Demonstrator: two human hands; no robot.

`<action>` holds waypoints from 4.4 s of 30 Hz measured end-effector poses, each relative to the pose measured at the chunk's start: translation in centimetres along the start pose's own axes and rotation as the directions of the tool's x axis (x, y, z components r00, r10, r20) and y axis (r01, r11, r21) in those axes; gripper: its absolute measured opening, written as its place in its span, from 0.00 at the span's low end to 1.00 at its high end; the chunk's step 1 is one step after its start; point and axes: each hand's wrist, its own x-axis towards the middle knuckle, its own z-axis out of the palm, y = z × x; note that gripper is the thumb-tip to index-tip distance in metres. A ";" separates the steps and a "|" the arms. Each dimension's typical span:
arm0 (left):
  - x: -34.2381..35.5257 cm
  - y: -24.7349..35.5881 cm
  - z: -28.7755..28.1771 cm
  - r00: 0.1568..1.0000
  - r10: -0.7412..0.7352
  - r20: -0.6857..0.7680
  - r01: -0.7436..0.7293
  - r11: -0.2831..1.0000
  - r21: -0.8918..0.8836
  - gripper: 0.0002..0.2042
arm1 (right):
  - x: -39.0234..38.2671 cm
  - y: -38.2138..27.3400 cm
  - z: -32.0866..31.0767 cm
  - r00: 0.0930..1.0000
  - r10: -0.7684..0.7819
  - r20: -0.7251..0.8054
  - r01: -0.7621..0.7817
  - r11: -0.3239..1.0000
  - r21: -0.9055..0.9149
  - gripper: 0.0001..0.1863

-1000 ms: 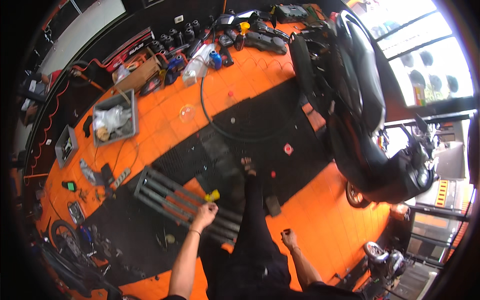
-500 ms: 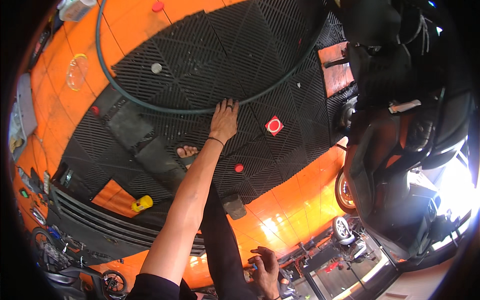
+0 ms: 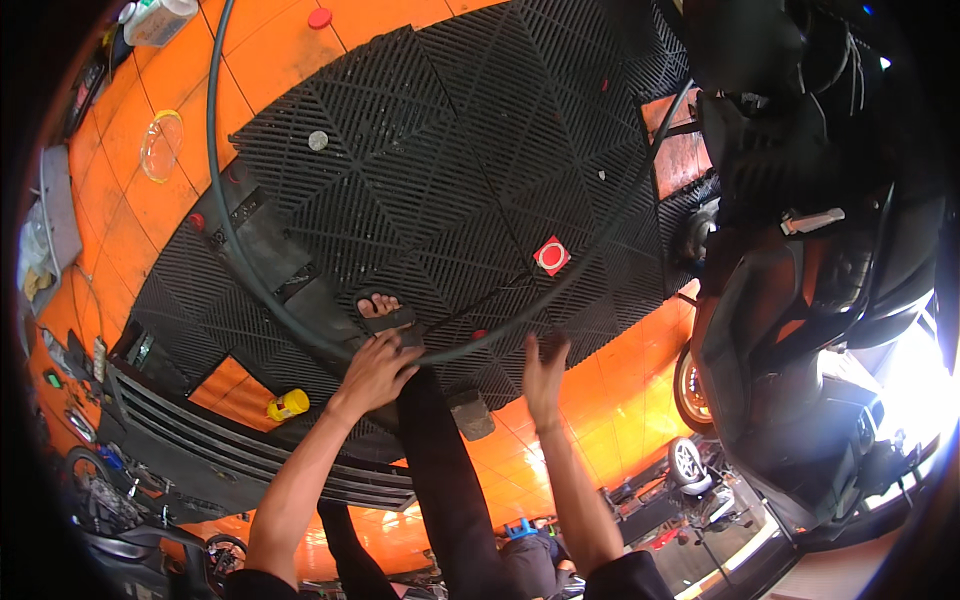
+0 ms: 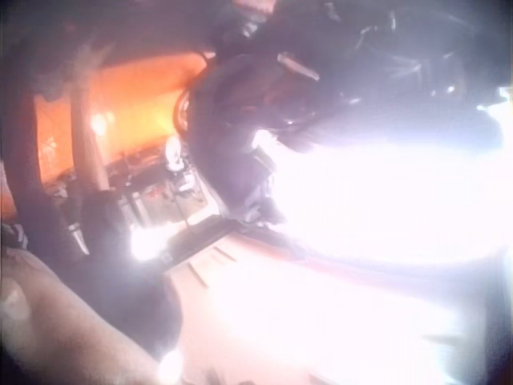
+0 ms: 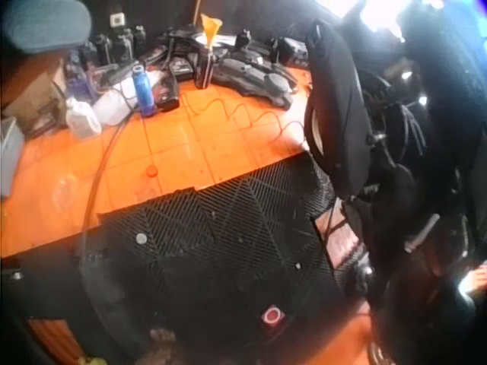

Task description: The person brushes the internal components of a motorcycle engine with a small brush, uses a power tool on the engine block, and manipulates various metallic gears and parts on a floor mat.

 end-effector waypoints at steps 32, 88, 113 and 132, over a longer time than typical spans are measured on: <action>1.5 0.5 -4.2 0.994 -0.100 0.031 0.101 0.995 -0.010 0.15 | 28.0 -14.7 -2.2 0.839 -0.339 -0.426 0.440 0.884 0.162 0.22; 22.7 7.0 -6.2 0.890 -0.394 0.230 0.322 0.184 -0.929 0.38 | 1.7 -14.3 0.7 0.877 -0.350 0.330 0.388 0.920 -0.054 0.38; 10.2 11.3 -18.7 0.843 -0.533 0.079 0.519 0.765 -0.381 0.21 | -7.8 -15.9 2.1 0.790 -0.033 0.613 -0.343 0.804 0.485 0.28; -6.1 31.9 -12.2 0.995 -0.097 0.031 0.094 0.765 -0.637 0.32 | 13.7 -40.1 -4.9 0.769 -0.276 0.577 -0.106 0.835 0.540 0.33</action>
